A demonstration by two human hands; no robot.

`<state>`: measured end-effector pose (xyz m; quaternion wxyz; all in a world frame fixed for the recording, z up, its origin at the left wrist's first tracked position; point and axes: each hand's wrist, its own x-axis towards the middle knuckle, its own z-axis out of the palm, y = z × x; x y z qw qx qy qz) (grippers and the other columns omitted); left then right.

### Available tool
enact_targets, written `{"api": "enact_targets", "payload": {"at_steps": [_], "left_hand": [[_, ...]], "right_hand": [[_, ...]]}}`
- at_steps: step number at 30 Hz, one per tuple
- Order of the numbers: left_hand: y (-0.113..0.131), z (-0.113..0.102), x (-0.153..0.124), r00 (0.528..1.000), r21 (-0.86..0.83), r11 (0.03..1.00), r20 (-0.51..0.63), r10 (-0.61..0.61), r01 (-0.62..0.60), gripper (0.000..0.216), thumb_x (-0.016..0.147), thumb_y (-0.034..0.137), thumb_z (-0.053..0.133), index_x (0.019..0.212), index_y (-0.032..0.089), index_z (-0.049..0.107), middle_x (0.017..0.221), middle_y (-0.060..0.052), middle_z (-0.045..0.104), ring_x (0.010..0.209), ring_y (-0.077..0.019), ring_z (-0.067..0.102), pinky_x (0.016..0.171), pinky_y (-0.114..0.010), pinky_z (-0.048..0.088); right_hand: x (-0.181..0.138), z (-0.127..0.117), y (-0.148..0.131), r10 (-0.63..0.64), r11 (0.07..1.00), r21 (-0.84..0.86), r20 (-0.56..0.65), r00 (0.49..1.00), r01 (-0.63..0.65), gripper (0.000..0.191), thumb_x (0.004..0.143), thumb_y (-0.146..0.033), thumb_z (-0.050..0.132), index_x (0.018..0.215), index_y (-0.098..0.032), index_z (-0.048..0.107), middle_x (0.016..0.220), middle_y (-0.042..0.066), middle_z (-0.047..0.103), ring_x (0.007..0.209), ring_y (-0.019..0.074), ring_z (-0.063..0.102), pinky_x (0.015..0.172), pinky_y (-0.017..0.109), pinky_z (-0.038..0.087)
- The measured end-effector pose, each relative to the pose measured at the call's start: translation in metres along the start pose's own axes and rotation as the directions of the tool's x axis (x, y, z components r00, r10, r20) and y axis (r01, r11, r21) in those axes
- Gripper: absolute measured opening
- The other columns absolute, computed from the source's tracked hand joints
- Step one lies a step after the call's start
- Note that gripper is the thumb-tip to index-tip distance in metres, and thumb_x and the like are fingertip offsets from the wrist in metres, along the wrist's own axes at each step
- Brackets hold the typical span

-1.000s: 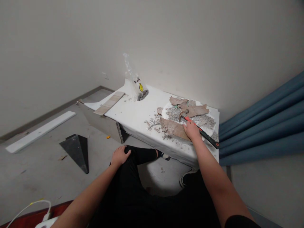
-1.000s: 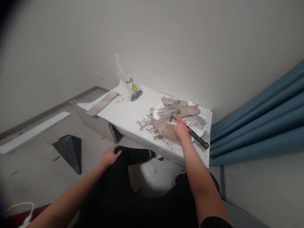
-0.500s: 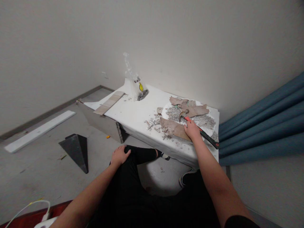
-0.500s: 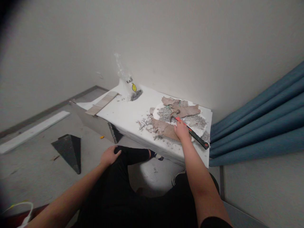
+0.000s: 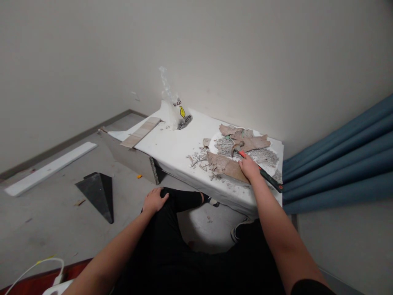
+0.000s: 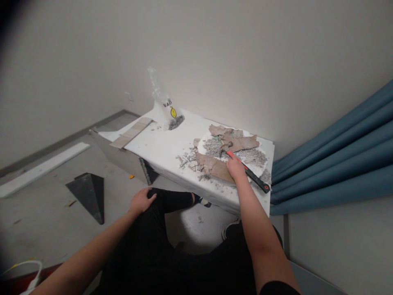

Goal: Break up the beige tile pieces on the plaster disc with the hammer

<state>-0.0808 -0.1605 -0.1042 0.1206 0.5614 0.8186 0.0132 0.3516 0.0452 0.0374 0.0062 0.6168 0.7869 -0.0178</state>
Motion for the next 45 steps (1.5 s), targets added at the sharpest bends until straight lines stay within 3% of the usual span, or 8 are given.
{"api": "enact_targets", "payload": {"at_steps": [7, 32, 45], "left_hand": [[-0.001, 0.002, 0.002, 1.000, -0.010, 1.000, -0.001, 0.000, 0.000, 0.059, 0.091, 0.054, 0.042, 0.133, 0.015, 0.057, 0.136, -0.015, 0.062, 0.127, -0.0314, 0.055, 0.108, -0.044, 0.042], [0.001, 0.000, 0.001, 1.000, -0.010, 1.000, 0.006, 0.001, -0.001, 0.059, 0.091, 0.053, 0.042, 0.133, 0.014, 0.056, 0.137, -0.017, 0.061, 0.127, -0.0322, 0.055, 0.108, -0.045, 0.042], [0.002, -0.002, 0.000, 1.000, -0.004, 1.000, 0.006, 0.003, -0.003, 0.058, 0.091, 0.053, 0.041, 0.132, 0.015, 0.057, 0.137, -0.016, 0.061, 0.127, -0.0327, 0.055, 0.107, -0.045, 0.043]], "right_hand": [[-0.002, -0.003, 0.000, -0.006, 1.000, -0.004, 0.009, 1.000, 0.006, 0.039, 0.101, -0.035, 0.044, 0.110, -0.010, 0.072, 0.131, 0.022, 0.059, 0.110, 0.0281, 0.062, 0.094, 0.034, 0.046], [-0.007, 0.003, -0.009, 0.040, 0.992, -0.120, -0.045, 0.998, -0.045, 0.041, 0.101, -0.012, 0.027, 0.122, -0.002, 0.060, 0.126, 0.025, 0.054, 0.098, 0.0246, 0.064, 0.082, 0.033, 0.052], [-0.014, 0.015, -0.015, 0.113, 0.990, -0.060, -0.179, 0.977, -0.125, 0.042, 0.098, -0.009, 0.024, 0.125, -0.002, 0.056, 0.129, 0.026, 0.052, 0.100, 0.0262, 0.063, 0.080, 0.033, 0.051]]}}
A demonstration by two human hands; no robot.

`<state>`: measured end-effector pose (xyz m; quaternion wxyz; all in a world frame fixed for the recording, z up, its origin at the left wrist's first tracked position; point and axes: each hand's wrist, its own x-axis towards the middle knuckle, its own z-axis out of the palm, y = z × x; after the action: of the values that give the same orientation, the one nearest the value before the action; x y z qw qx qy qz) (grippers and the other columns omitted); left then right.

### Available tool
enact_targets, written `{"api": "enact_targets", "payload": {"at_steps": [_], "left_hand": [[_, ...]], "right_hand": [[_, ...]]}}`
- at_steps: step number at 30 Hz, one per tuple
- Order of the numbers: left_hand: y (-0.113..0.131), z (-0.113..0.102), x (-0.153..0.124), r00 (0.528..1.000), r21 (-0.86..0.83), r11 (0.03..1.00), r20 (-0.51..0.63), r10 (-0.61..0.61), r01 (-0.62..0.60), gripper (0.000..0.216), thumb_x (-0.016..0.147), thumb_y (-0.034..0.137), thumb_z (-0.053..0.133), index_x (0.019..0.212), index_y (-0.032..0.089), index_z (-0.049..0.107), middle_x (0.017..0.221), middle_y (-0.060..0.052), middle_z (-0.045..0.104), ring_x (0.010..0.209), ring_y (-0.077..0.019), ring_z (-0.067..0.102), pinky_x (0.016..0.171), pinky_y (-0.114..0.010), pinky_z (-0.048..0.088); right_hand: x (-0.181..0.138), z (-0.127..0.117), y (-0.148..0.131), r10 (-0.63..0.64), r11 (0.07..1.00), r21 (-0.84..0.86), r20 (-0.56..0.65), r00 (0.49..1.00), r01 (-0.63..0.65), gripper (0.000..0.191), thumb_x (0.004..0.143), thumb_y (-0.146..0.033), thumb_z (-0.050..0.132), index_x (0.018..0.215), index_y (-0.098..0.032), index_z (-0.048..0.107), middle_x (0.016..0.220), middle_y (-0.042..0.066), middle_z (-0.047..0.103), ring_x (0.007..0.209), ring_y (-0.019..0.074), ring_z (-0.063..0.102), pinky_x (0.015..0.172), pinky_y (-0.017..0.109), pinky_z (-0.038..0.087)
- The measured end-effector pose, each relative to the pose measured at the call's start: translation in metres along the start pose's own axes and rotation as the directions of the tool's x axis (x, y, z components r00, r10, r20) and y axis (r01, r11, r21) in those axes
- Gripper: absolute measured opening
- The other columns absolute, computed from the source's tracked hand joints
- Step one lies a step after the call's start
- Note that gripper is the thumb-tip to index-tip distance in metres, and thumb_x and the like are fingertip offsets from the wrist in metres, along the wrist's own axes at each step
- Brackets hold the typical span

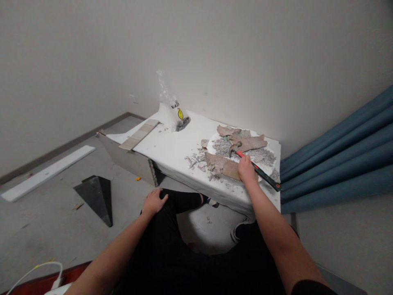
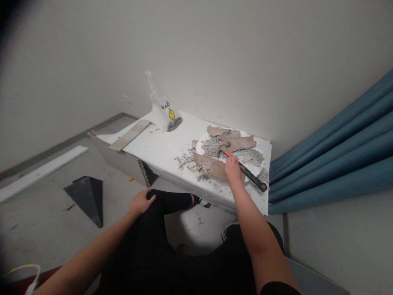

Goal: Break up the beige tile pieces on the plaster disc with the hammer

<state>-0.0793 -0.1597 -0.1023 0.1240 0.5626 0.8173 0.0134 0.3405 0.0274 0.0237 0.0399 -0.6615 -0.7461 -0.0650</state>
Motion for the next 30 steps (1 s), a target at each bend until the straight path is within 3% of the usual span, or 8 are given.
{"api": "enact_targets", "payload": {"at_steps": [10, 14, 18, 20, 22, 24, 27, 30], "left_hand": [[0.000, 0.000, -0.001, 1.000, -0.004, 1.000, -0.011, 0.001, -0.001, 0.059, 0.091, 0.053, 0.041, 0.133, 0.015, 0.056, 0.137, -0.016, 0.061, 0.127, -0.0323, 0.055, 0.108, -0.045, 0.042], [0.000, -0.001, -0.001, 1.000, -0.008, 1.000, 0.005, 0.001, -0.001, 0.060, 0.091, 0.053, 0.041, 0.134, 0.014, 0.056, 0.137, -0.017, 0.060, 0.128, -0.0331, 0.054, 0.108, -0.047, 0.042], [0.000, 0.000, 0.000, 1.000, -0.016, 1.000, -0.004, -0.001, 0.001, 0.060, 0.091, 0.053, 0.040, 0.134, 0.014, 0.056, 0.139, -0.017, 0.059, 0.129, -0.0331, 0.053, 0.109, -0.047, 0.041], [0.000, 0.000, 0.000, 1.000, -0.013, 1.000, -0.001, -0.002, 0.002, 0.060, 0.091, 0.053, 0.040, 0.133, 0.014, 0.056, 0.139, -0.017, 0.059, 0.129, -0.0329, 0.053, 0.109, -0.046, 0.041], [0.000, 0.000, 0.000, 1.000, -0.009, 1.000, 0.000, 0.002, -0.002, 0.060, 0.091, 0.053, 0.041, 0.133, 0.014, 0.056, 0.138, -0.017, 0.060, 0.129, -0.0328, 0.054, 0.109, -0.046, 0.041], [0.001, -0.001, 0.000, 1.000, -0.010, 1.000, -0.006, 0.004, -0.005, 0.060, 0.091, 0.053, 0.041, 0.132, 0.014, 0.057, 0.137, -0.017, 0.060, 0.128, -0.0325, 0.054, 0.109, -0.045, 0.041], [0.002, -0.002, -0.002, 1.000, -0.016, 1.000, -0.013, 0.009, -0.009, 0.059, 0.091, 0.053, 0.042, 0.132, 0.014, 0.057, 0.136, -0.017, 0.061, 0.127, -0.0325, 0.056, 0.108, -0.044, 0.042], [0.002, -0.002, -0.003, 1.000, -0.021, 1.000, -0.020, 0.005, -0.006, 0.059, 0.090, 0.052, 0.044, 0.132, 0.013, 0.058, 0.136, -0.018, 0.061, 0.126, -0.0335, 0.056, 0.108, -0.046, 0.042]], "right_hand": [[-0.004, -0.004, -0.003, 0.066, 0.997, 0.050, -0.039, 0.997, -0.064, 0.036, 0.100, -0.011, 0.025, 0.118, -0.006, 0.055, 0.122, 0.023, 0.052, 0.097, 0.0243, 0.062, 0.076, 0.030, 0.048], [-0.002, -0.014, -0.002, 0.159, 0.940, 0.320, -0.119, 0.980, -0.114, 0.031, 0.103, -0.020, 0.023, 0.111, -0.013, 0.052, 0.116, 0.018, 0.055, 0.099, 0.0238, 0.060, 0.078, 0.031, 0.047], [-0.006, -0.030, -0.008, 0.238, 0.548, 0.837, -0.131, 0.962, -0.021, 0.039, 0.104, -0.047, 0.014, 0.103, -0.022, 0.044, 0.095, 0.006, 0.057, 0.075, 0.0169, 0.060, 0.060, 0.027, 0.048], [-0.008, -0.037, -0.015, 0.202, 0.327, 0.944, -0.116, 0.973, 0.045, 0.042, 0.100, -0.060, 0.020, 0.099, -0.025, 0.041, 0.091, 0.001, 0.055, 0.063, 0.0131, 0.056, 0.051, 0.023, 0.044], [-0.010, -0.042, -0.023, 0.160, 0.230, 0.969, -0.133, 0.978, 0.094, 0.042, 0.097, -0.065, 0.025, 0.096, -0.026, 0.040, 0.091, 0.000, 0.054, 0.060, 0.0113, 0.055, 0.049, 0.022, 0.042], [-0.011, -0.043, -0.032, 0.116, 0.259, 0.959, -0.149, 0.982, 0.115, 0.039, 0.099, -0.060, 0.024, 0.095, -0.025, 0.041, 0.090, 0.000, 0.054, 0.060, 0.0114, 0.054, 0.050, 0.022, 0.042], [-0.018, -0.042, -0.056, -0.135, 0.507, 0.832, -0.183, 0.974, 0.227, 0.034, 0.103, -0.047, 0.024, 0.093, -0.023, 0.045, 0.088, 0.003, 0.058, 0.073, 0.0159, 0.058, 0.064, 0.026, 0.047], [-0.027, -0.040, -0.093, -0.538, 0.678, 0.565, -0.054, 0.841, 0.470, 0.028, 0.102, -0.041, 0.035, 0.100, -0.020, 0.054, 0.101, 0.010, 0.064, 0.091, 0.0216, 0.061, 0.079, 0.031, 0.047]]}}
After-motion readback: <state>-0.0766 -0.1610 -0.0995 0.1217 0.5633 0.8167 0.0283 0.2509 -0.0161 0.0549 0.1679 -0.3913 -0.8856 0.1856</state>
